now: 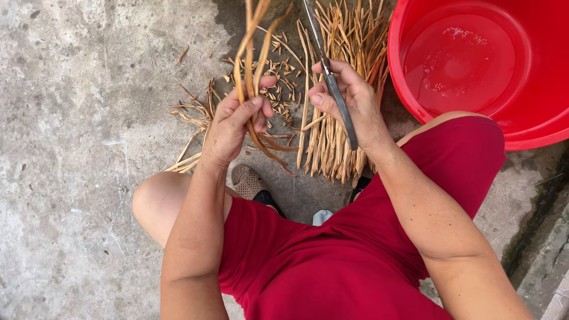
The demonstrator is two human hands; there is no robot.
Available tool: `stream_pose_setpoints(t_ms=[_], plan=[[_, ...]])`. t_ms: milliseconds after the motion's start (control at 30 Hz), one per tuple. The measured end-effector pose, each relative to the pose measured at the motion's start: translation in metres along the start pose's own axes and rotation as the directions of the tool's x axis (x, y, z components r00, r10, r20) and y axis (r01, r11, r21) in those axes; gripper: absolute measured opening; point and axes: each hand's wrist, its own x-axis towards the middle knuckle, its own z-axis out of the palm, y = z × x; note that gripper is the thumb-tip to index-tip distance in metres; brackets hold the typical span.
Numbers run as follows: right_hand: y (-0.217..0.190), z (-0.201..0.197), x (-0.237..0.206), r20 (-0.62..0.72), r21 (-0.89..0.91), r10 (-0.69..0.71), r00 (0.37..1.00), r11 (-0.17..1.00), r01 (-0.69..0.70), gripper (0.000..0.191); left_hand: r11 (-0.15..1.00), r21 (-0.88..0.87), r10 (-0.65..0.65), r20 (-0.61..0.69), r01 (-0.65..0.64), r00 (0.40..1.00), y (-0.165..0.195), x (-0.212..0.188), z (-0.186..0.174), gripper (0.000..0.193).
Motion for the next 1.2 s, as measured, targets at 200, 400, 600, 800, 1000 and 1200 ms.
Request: stream_pose_setpoints(t_ms=[200,400,600,800,1000,1200], plan=[[-0.004,-0.011,-0.003,-0.017,-0.136,-0.037,0.999,0.990,0.034,0.050,0.990,0.144,0.003,-0.051,0.004,0.999,0.004,-0.005,0.007,0.059],[-0.008,-0.009,-0.013,-0.004,-0.380,-0.180,0.984,0.910,0.165,0.050,0.942,0.335,0.034,-0.161,0.022,0.986,0.004,-0.004,0.000,0.071],[-0.007,-0.005,-0.012,0.053,-0.501,-0.067,0.996,0.861,0.084,0.057,0.934,0.355,0.042,-0.224,0.041,0.974,0.003,-0.006,-0.003,0.072],[-0.001,-0.004,-0.010,0.062,-0.511,-0.030,0.998,0.857,0.058,0.059,0.855,0.512,0.037,-0.223,0.085,0.974,-0.003,-0.011,-0.009,0.068],[0.002,-0.005,-0.009,0.075,-0.500,-0.038,0.996,0.863,0.071,0.061,0.795,0.605,0.122,-0.240,0.050,0.963,-0.013,-0.009,-0.014,0.065],[0.001,-0.004,-0.009,-0.010,-0.514,0.112,0.994,0.852,-0.101,0.060,0.839,0.533,0.086,-0.325,0.107,0.942,-0.009,-0.011,-0.015,0.060]])
